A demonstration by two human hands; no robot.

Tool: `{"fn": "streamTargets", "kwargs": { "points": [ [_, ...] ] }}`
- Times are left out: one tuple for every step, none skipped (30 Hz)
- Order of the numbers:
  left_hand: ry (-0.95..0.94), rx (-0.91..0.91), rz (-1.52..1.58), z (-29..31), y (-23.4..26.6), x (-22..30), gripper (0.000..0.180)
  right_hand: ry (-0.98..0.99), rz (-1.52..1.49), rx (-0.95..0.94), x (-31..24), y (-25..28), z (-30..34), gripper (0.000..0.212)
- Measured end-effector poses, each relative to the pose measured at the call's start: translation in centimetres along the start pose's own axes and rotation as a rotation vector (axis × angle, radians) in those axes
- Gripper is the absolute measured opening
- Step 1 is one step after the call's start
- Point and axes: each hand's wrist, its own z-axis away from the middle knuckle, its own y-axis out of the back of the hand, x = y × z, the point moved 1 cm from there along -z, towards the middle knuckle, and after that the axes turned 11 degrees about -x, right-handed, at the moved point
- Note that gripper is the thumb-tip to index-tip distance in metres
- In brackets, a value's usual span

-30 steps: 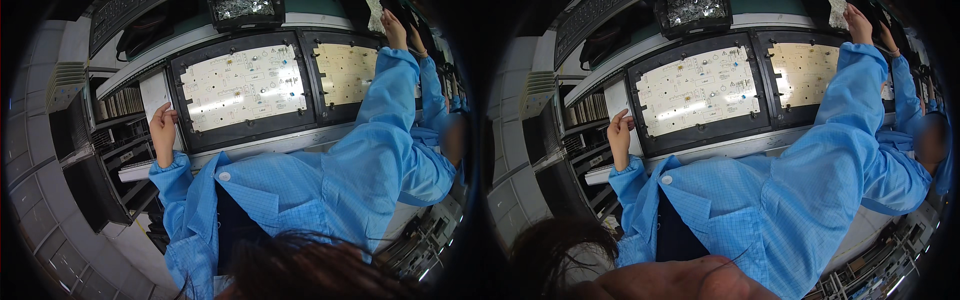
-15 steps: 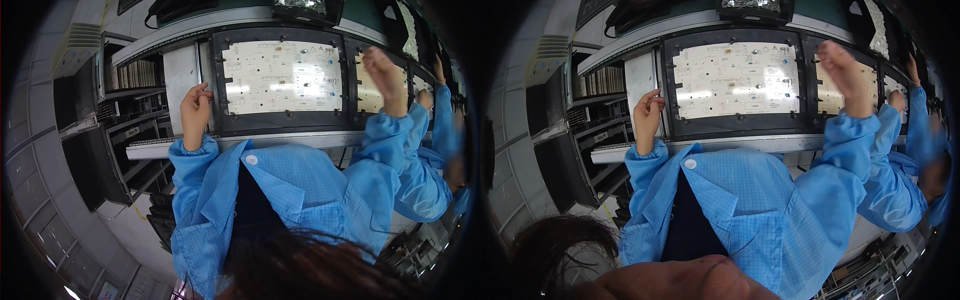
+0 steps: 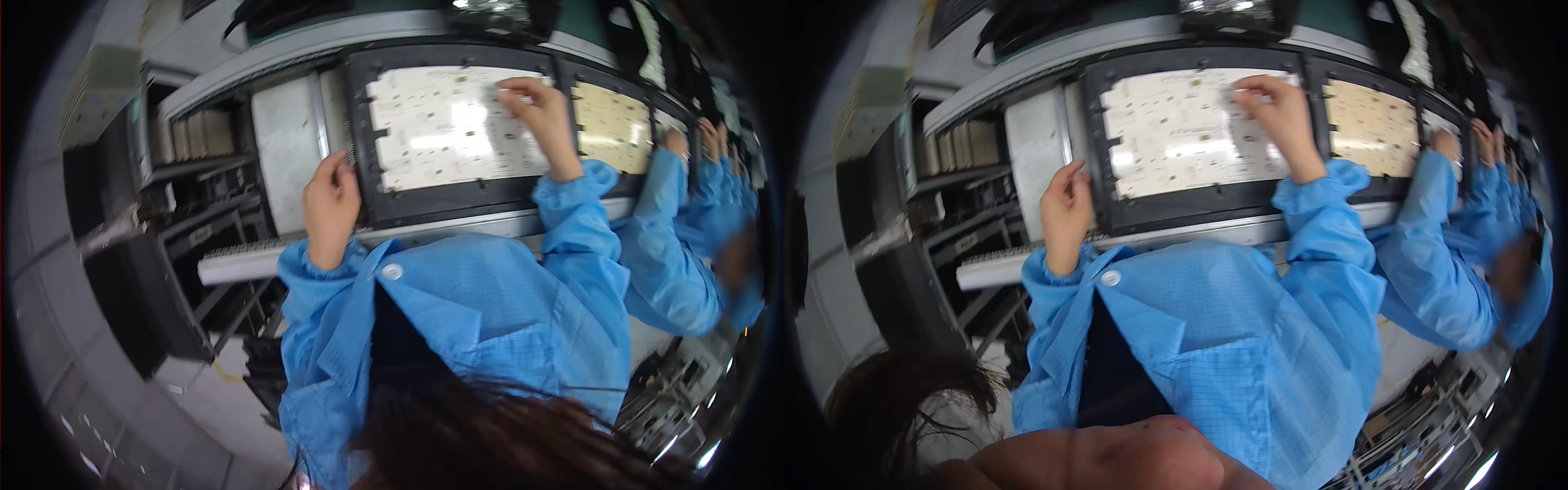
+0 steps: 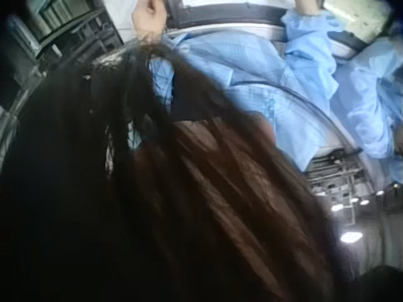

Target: Manually placing small electronic components into an array on a panel at a manufacturing workstation.

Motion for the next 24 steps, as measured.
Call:
{"fn": "streamTargets", "kwargs": {
  "points": [
    [0.012, 0.002, 0.032, 0.2, 0.1, 0.3, 0.027, -0.007, -0.064, -0.030, 0.1, -0.2, -0.2, 0.022],
    [0.024, -0.004, 0.063, 0.6, 0.3, 0.5, 0.027, -0.010, -0.126, -0.045, 0.5, -0.5, -0.6, 0.022],
    [0.002, -0.011, 0.084, 0.7, 0.4, 0.3, 0.027, -0.045, -0.140, -0.054, 0.1, -0.9, -0.7, 0.022],
    [-0.017, -0.017, 0.100, 0.8, 0.4, 0.1, 0.027, -0.027, -0.139, -0.009, 0.4, -1.1, -0.7, 0.021],
    [-0.005, -0.023, 0.079, 0.9, 0.8, 0.3, 0.027, -0.044, -0.173, 0.008, 0.3, -1.5, -0.8, 0.019],
    [-0.018, -0.039, 0.088, 0.8, 0.5, 0.1, 0.027, -0.061, -0.209, 0.021, 0.3, -1.5, -0.8, 0.018],
    [0.002, -0.052, 0.115, 0.7, 0.2, -0.2, 0.027, -0.070, -0.210, 0.011, 0.7, -1.1, -0.7, 0.018],
    [0.034, -0.049, 0.134, 0.9, 0.3, -0.5, 0.027, -0.071, -0.211, 0.007, 0.7, -1.1, -0.7, 0.018],
    [0.042, -0.044, 0.131, 0.9, 0.4, -0.4, 0.027, -0.083, -0.184, -0.009, 0.6, -1.0, -0.7, 0.020],
    [0.040, -0.061, 0.117, 0.7, 0.3, 0.0, 0.027, -0.094, -0.159, -0.030, 0.6, -0.9, -0.7, 0.022],
    [0.042, -0.081, 0.100, 0.7, 0.4, 0.4, 0.027, -0.086, -0.124, -0.032, 0.5, -0.6, -0.5, 0.023],
    [0.047, -0.067, 0.071, 0.7, 0.6, 0.9, 0.027, -0.088, -0.087, -0.034, 0.4, -0.4, -0.6, 0.023],
    [0.050, -0.059, 0.079, 0.7, 0.5, 1.2, 0.027, -0.089, -0.051, -0.038, 0.4, -0.3, -0.6, 0.023],
    [0.048, -0.060, 0.087, 0.5, 0.5, 1.2, 0.026, -0.079, -0.019, -0.024, 0.8, 0.0, -0.4, 0.023],
    [0.040, -0.066, 0.049, 0.2, 0.4, 0.9, 0.026, -0.073, 0.014, -0.010, 0.8, 0.0, -0.4, 0.023],
    [0.060, -0.052, 0.037, 0.2, 0.6, 0.9, 0.026, -0.067, 0.046, 0.006, 0.6, -0.1, -0.4, 0.023],
    [0.081, -0.050, 0.053, 0.3, 0.4, 1.1, 0.027, -0.060, 0.083, 0.023, 0.4, -0.2, -0.3, 0.022],
    [0.100, -0.049, 0.070, 0.2, 0.4, 1.1, 0.027, -0.061, 0.076, 0.009, 0.0, -0.4, -0.3, 0.022],
    [0.101, -0.046, 0.064, 0.2, 0.3, 0.7, 0.027, -0.092, 0.134, 0.027, -0.3, -0.6, -0.4, 0.021],
    [0.114, -0.041, 0.065, 0.2, 0.4, 0.4, 0.027, -0.122, 0.199, 0.044, -0.4, -0.8, -0.5, 0.020],
    [0.102, -0.038, 0.056, 0.3, 0.5, 0.3, 0.027, -0.020, 0.266, 0.069, 0.7, -1.0, -0.9, 0.019],
    [0.088, -0.036, 0.048, 0.3, 0.6, 0.1, 0.027, -0.022, 0.267, 0.059, 0.8, -1.2, -1.0, 0.019],
    [0.094, -0.035, 0.047, 0.3, 0.7, 0.0, 0.027, 0.000, 0.288, 0.074, 0.5, -1.3, -0.9, 0.018],
    [0.092, -0.035, 0.021, 0.4, 0.7, -0.1, 0.027, 0.023, 0.310, 0.090, 0.2, -1.5, -0.8, 0.017]
  ]
}}
